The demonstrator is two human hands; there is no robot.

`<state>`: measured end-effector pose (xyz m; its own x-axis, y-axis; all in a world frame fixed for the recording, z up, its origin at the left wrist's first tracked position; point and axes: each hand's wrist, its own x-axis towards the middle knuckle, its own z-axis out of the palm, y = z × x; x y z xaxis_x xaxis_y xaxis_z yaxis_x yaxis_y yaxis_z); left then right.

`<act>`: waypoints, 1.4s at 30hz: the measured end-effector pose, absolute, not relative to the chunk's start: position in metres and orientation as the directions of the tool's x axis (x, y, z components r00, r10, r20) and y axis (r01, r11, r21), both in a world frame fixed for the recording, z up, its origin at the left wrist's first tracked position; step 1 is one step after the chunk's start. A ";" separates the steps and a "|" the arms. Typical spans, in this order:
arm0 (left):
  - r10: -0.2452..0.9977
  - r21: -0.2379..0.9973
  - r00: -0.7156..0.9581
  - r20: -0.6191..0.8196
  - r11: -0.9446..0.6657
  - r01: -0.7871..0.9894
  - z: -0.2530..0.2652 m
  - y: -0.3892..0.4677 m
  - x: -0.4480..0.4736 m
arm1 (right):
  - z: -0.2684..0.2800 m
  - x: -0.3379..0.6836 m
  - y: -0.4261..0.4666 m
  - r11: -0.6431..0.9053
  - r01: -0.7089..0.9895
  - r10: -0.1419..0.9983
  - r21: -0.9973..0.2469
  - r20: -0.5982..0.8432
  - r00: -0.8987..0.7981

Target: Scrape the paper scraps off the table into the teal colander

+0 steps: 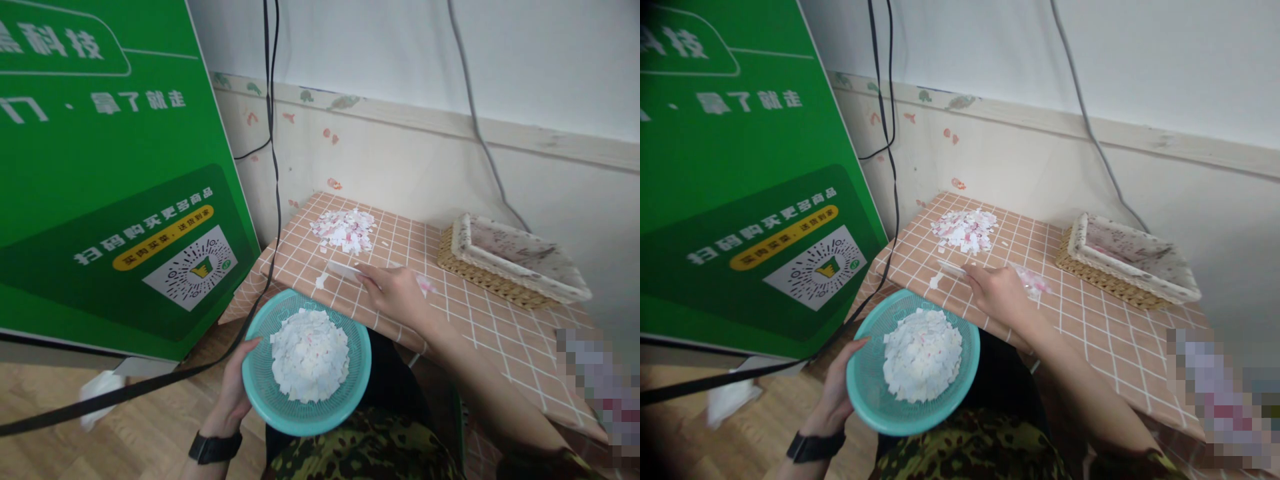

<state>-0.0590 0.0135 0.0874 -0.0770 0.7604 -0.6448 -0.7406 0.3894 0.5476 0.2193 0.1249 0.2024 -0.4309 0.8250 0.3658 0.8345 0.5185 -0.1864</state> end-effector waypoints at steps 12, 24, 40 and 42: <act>0.762 0.543 -0.059 -0.645 0.403 -0.737 0.087 0.013 -0.058 | 0.209 0.219 0.125 0.592 0.798 0.778 -0.112 0.336 -0.531; 0.767 0.550 -0.072 -0.637 0.388 -0.740 0.086 0.014 -0.058 | 0.208 0.222 0.128 0.618 0.763 0.770 -0.191 0.343 -0.538; 0.780 0.563 -0.062 -0.622 0.391 -0.728 0.081 0.012 -0.060 | 0.199 0.235 0.142 0.666 0.603 0.740 -0.439 0.290 -0.607; 0.775 0.565 -0.068 -0.628 0.394 -0.725 0.080 0.012 -0.061 | 0.202 0.243 0.144 0.661 0.601 0.743 -0.448 0.281 -0.608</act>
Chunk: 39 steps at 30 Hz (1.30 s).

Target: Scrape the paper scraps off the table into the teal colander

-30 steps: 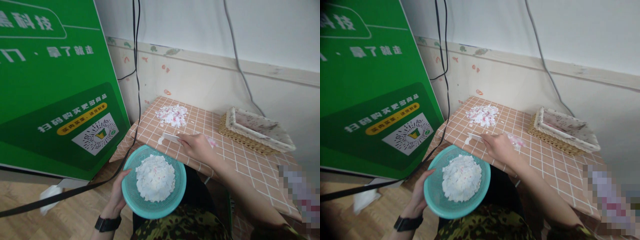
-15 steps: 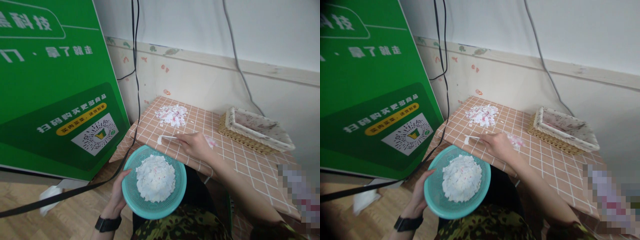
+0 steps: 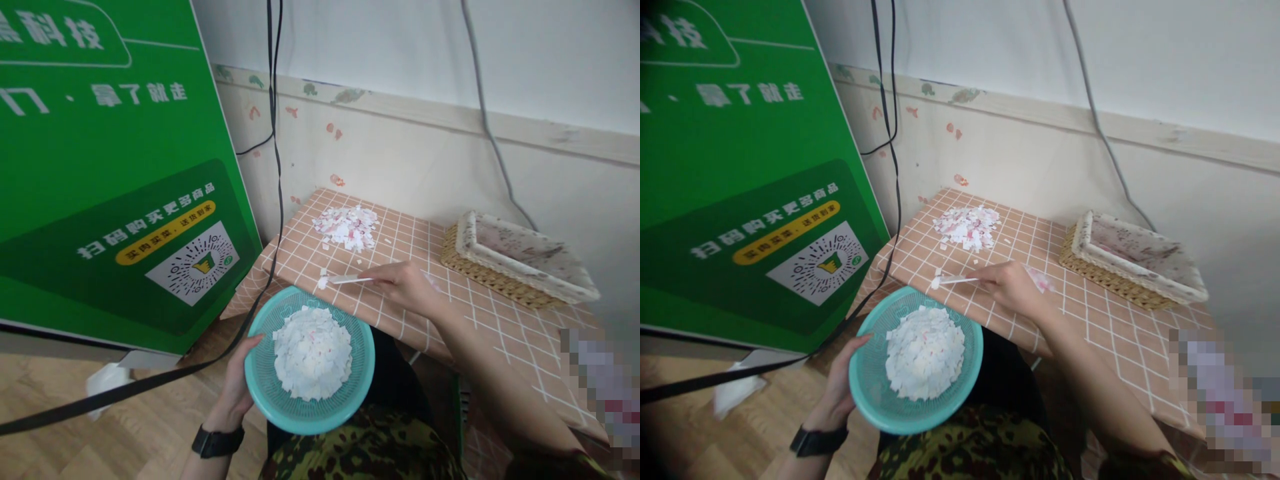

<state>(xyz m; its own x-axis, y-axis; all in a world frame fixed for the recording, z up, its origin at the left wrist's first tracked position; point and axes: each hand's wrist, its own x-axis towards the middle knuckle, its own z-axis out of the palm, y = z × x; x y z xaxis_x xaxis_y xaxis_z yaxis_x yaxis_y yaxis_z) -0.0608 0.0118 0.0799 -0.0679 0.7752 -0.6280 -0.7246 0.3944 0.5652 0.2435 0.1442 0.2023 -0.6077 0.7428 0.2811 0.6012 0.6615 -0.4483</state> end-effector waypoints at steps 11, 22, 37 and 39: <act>0.778 0.553 -0.054 -0.627 0.395 -0.733 0.083 0.011 -0.063 | 0.185 0.225 0.157 0.392 0.606 0.920 -0.692 0.312 -0.239; 0.786 0.609 -0.153 -0.599 0.323 -0.725 0.086 0.013 -0.067 | 0.161 0.231 0.172 0.205 0.414 0.975 -0.887 0.147 -0.169; 0.793 0.608 -0.139 -0.594 0.328 -0.723 0.090 0.013 -0.065 | 0.168 0.226 0.170 0.146 0.356 0.966 -0.923 0.055 -0.251; 0.792 0.604 -0.135 -0.595 0.331 -0.725 0.089 0.012 -0.065 | 0.169 0.224 0.168 0.165 0.361 0.969 -0.918 0.082 -0.234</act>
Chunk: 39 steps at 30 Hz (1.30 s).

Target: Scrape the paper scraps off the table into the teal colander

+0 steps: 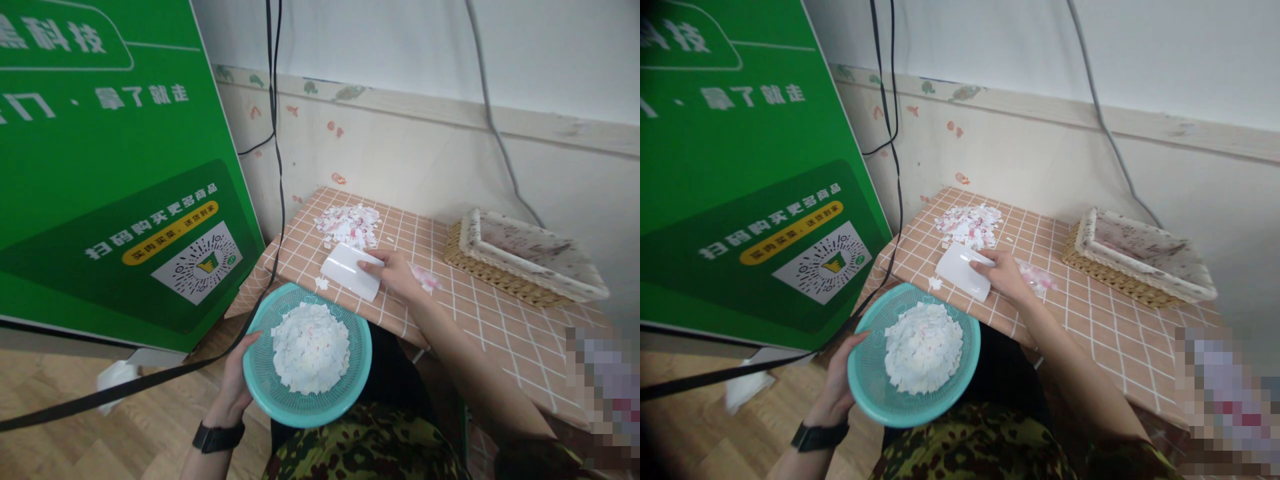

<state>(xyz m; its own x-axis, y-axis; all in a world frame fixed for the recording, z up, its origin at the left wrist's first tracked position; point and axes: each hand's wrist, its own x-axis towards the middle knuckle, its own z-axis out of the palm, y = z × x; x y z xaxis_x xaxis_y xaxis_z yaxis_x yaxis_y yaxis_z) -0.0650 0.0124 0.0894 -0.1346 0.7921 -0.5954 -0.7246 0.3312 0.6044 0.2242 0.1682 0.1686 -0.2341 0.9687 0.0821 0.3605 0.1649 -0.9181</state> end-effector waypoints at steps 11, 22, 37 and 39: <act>0.773 0.605 -0.155 -0.615 0.336 -0.722 0.087 0.013 -0.066 | 0.188 0.237 0.149 0.179 0.358 0.955 -0.916 0.074 -0.289; 0.759 0.581 -0.133 -0.637 0.359 -0.731 0.090 0.012 -0.063 | 0.188 0.270 0.172 0.155 0.647 0.954 -0.747 0.284 0.099; 0.695 0.538 -0.106 -0.711 0.441 -0.718 0.101 0.017 -0.071 | 0.165 0.261 0.151 0.044 0.638 0.963 -0.769 0.204 0.179; 0.691 0.526 -0.098 -0.717 0.444 -0.725 0.105 0.018 -0.071 | 0.166 0.253 0.160 0.065 0.624 0.971 -0.779 0.194 0.141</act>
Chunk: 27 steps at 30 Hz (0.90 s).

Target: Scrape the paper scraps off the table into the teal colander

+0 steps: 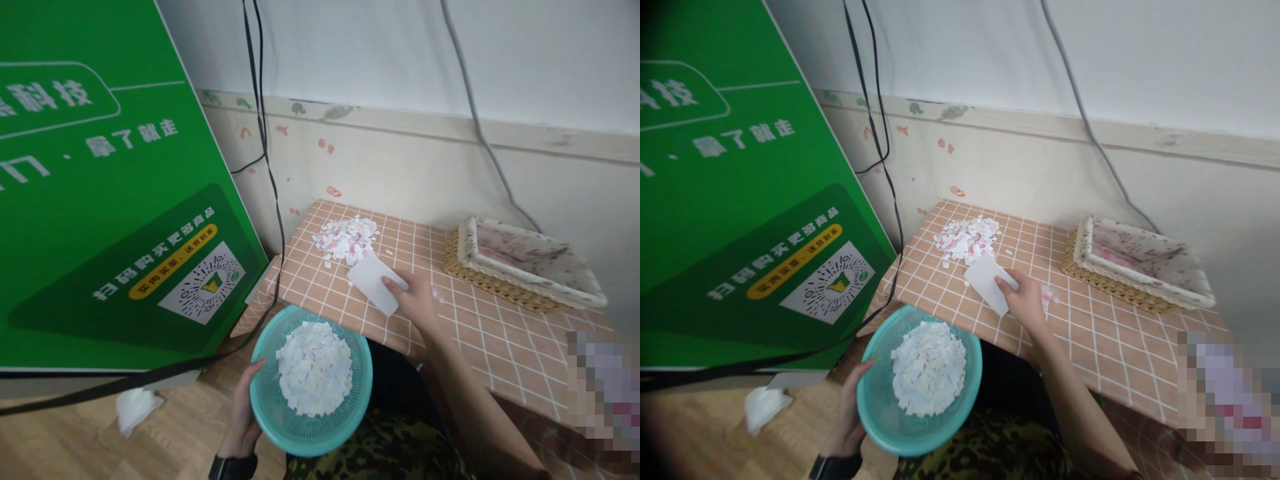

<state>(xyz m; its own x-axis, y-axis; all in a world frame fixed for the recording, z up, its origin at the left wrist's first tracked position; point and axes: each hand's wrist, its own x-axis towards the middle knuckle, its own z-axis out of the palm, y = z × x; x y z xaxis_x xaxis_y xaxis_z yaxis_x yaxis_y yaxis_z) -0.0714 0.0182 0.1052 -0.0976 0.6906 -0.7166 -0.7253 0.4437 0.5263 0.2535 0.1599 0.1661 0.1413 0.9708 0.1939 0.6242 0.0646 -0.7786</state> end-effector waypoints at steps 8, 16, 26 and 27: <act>0.639 0.475 -0.110 -0.761 0.434 -0.765 0.109 0.027 -0.075 | 0.170 0.230 0.202 0.154 0.586 0.987 -0.796 0.148 -0.058; 0.638 0.439 -0.059 -0.767 0.456 -0.775 0.102 0.032 -0.080 | 0.179 0.231 0.201 0.208 0.537 0.971 -0.818 0.107 -0.213; 0.631 0.371 -0.002 -0.775 0.453 -0.811 0.100 0.031 -0.078 | 0.186 0.197 0.132 0.185 0.453 0.914 -0.872 -0.018 -0.406; 0.631 0.361 0.006 -0.775 0.452 -0.816 0.100 0.031 -0.078 | 0.186 0.196 0.129 0.178 0.425 0.904 -0.888 -0.024 -0.428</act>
<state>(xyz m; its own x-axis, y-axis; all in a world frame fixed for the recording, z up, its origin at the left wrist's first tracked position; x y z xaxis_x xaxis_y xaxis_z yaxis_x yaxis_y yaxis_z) -0.0781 0.0314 0.0995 0.0064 0.6314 -0.7754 -0.8156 0.4520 0.3613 0.1961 0.1290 0.1861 -0.4275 0.9037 -0.0239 0.4251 0.1776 -0.8876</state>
